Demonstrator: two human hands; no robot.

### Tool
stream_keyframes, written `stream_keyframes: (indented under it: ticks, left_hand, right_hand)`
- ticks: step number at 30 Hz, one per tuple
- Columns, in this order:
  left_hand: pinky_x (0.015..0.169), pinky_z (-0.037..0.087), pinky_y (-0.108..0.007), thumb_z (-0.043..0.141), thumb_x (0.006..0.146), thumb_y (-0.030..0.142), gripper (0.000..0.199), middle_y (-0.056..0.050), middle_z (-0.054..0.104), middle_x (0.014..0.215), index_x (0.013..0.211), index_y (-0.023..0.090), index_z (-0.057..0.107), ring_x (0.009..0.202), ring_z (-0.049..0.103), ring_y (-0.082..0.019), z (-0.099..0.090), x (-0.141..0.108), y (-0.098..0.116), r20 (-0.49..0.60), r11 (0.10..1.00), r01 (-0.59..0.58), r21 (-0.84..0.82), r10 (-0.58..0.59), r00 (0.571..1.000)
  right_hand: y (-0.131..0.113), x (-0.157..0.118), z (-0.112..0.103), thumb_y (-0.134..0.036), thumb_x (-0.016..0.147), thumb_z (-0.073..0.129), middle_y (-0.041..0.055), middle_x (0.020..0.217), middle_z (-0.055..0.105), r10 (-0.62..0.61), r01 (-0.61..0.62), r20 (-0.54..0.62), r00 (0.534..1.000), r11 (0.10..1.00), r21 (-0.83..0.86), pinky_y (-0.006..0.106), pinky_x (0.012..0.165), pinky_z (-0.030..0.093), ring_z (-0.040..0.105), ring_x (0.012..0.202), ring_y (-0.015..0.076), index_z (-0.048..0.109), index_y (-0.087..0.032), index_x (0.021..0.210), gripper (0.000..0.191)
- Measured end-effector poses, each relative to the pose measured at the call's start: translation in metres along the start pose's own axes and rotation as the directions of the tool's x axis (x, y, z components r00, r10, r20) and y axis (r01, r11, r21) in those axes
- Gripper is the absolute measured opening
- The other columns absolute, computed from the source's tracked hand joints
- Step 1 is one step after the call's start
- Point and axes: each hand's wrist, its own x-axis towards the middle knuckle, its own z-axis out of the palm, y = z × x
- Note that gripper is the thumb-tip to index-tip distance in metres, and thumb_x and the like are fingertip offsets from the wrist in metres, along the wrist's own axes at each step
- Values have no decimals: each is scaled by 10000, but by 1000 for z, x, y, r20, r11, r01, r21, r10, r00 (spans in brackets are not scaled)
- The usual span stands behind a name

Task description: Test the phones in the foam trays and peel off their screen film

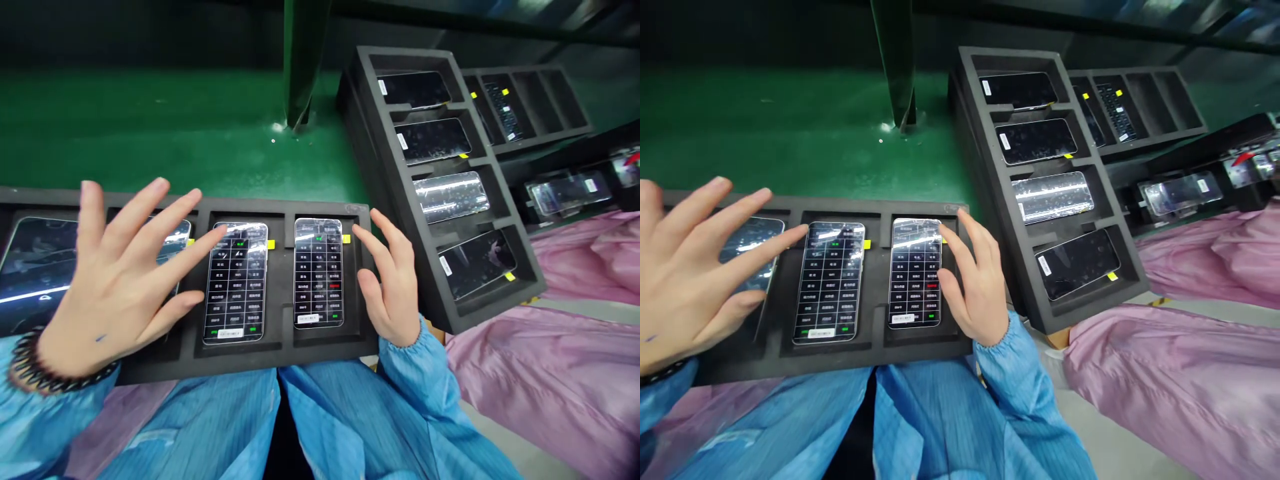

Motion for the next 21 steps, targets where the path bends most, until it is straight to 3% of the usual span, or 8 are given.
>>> stream_keyframes:
  ticks: [3, 7, 14, 18, 21]
  left_hand:
    - [1235, 74, -716, 339, 1043, 384, 559, 3, 176, 1715, 1583, 442, 205, 1567, 210, -355, 14, 4, -7, -4, 999, -31, -38, 31, 1000]
    - [1230, 56, -736, 375, 1031, 329, 590, 15, 184, 1713, 1574, 477, 198, 1568, 208, -354, 24, -3, -11, 45, 997, -10, -76, 14, 999]
    - [1230, 63, -731, 235, 1051, 415, 541, -43, 190, 1708, 1592, 391, 231, 1562, 217, -357, 25, -3, -9, 2, 997, -54, -55, 54, 999]
    - [1237, 16, -717, 209, 1048, 472, 593, -112, 98, 1718, 1615, 302, 176, 1581, 137, -374, 29, 3, -4, 85, 997, -70, -32, 72, 994]
    - [1243, -11, -703, 287, 1040, 485, 597, -111, 59, 1724, 1608, 327, 189, 1591, 95, -371, 33, 6, 0, 153, 998, -56, -31, 60, 986]
  right_hand:
    - [-1, -2, 11, -318, 1032, 412, 135, 1562, 458, -12, 12, 24, 1000, 1000, -2, 543, 1170, 430, 463, 1433, 300, 449, -234, 1489, 466]
    - [1, -3, 18, -284, 1021, 436, 136, 1559, 458, 15, -13, 37, 999, 999, -51, 570, 1164, 427, 459, 1429, 310, 506, -236, 1441, 429]
    - [2, -3, 16, -258, 1018, 453, 120, 1570, 445, 56, -53, 24, 998, 994, -98, 570, 1166, 418, 449, 1428, 315, 617, -229, 1338, 361]
    - [3, -2, 18, -252, 1010, 485, 119, 1593, 413, 46, -40, 61, 997, 995, -92, 581, 1167, 407, 429, 1436, 331, 622, -241, 1343, 360]
    - [3, -1, 19, -263, 1001, 509, 138, 1587, 411, 50, -44, 76, 996, 996, -81, 573, 1175, 395, 423, 1440, 339, 613, -218, 1357, 373]
